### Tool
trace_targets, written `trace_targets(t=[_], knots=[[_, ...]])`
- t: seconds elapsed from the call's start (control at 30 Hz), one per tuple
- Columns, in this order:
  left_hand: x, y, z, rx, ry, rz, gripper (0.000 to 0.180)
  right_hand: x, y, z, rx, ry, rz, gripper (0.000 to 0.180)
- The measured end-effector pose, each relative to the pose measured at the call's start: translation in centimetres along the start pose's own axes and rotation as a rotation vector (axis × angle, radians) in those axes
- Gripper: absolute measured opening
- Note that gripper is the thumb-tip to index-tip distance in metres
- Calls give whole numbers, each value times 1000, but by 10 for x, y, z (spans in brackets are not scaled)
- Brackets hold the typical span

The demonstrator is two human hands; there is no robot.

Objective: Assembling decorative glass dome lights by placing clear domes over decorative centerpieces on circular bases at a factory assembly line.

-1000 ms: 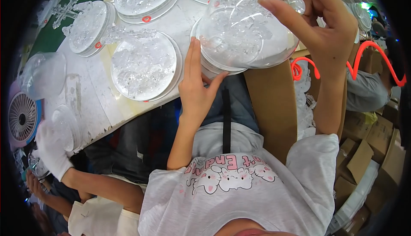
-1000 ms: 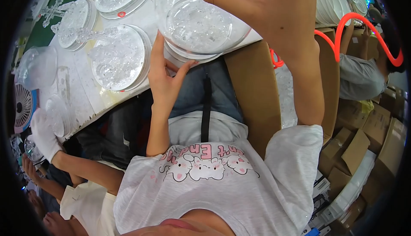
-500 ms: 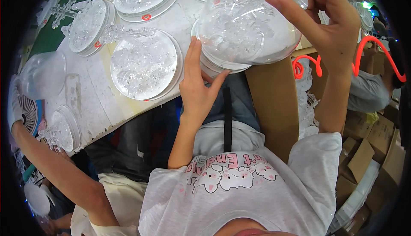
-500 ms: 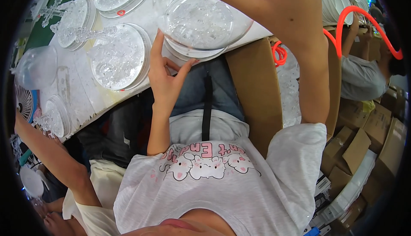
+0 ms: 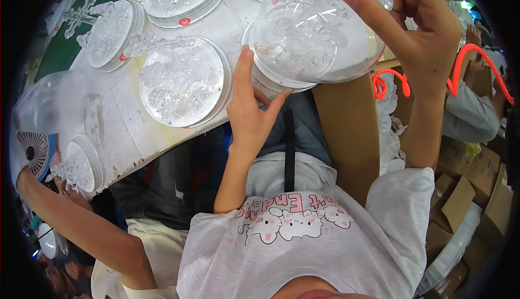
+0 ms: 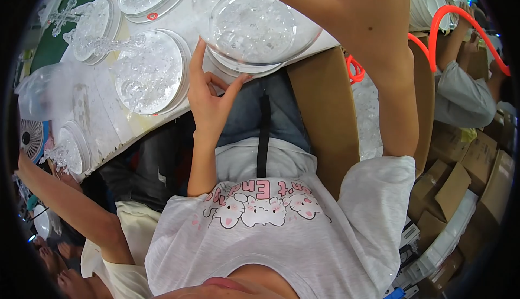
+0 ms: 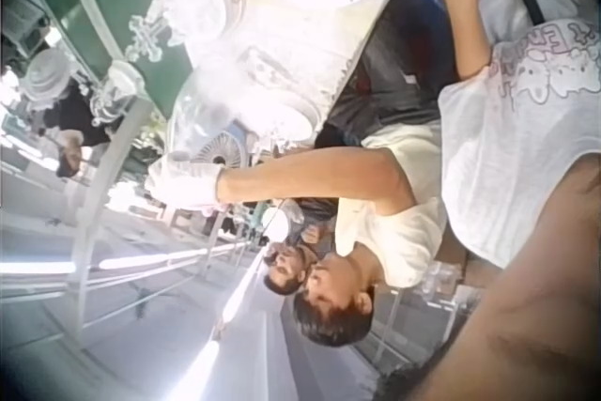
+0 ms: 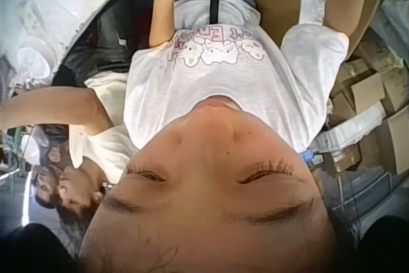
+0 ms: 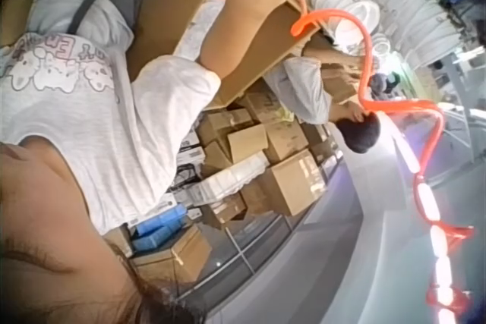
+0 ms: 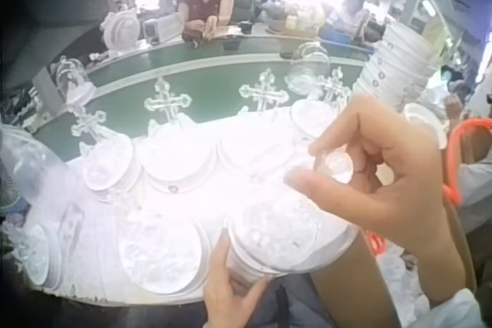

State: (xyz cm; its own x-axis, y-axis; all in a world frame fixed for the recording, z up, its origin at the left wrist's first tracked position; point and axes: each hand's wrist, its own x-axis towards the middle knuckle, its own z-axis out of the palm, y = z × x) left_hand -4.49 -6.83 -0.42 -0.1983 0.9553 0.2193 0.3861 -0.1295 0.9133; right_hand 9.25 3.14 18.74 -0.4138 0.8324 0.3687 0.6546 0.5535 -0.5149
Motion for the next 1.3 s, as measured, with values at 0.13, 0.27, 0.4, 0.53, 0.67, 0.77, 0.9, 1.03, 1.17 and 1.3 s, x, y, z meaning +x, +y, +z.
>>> trace_targets(t=[0.13, 0.27, 0.4, 0.53, 0.67, 0.77, 0.9, 1.03, 1.17, 1.3], knots=[[0, -1, 1, -1, 1, -5, 85, -5, 1, 1, 117, 18, 103, 22], [-1, -2, 1, 12, 4, -18, 85, -5, 1, 2, 32, 33, -14, 22], [0, 1, 1, 3, 10, -22, 85, -4, 1, 1, -21, 18, -15, 23], [1, 4, 2, 30, -6, -13, 84, -4, 4, -2, -19, 49, -84, 24], [-2, -3, 2, 23, 12, -20, 84, -6, 2, 1, -6, 32, -31, 25], [-3, -4, 0, 35, 22, -10, 84, -5, 3, 3, -54, 6, -83, 26], [1, 0, 4, 5, 2, 10, 83, -2, 0, -7, -69, -34, -105, 25], [0, 0, 3, 22, 14, 8, 84, -1, 4, -6, -79, -35, -101, 24], [-3, -1, 3, 45, 27, -32, 86, -2, 2, -7, -46, -61, -69, 23], [-2, 0, 4, 54, 13, -67, 88, 1, 1, -10, -18, -70, -97, 24]])
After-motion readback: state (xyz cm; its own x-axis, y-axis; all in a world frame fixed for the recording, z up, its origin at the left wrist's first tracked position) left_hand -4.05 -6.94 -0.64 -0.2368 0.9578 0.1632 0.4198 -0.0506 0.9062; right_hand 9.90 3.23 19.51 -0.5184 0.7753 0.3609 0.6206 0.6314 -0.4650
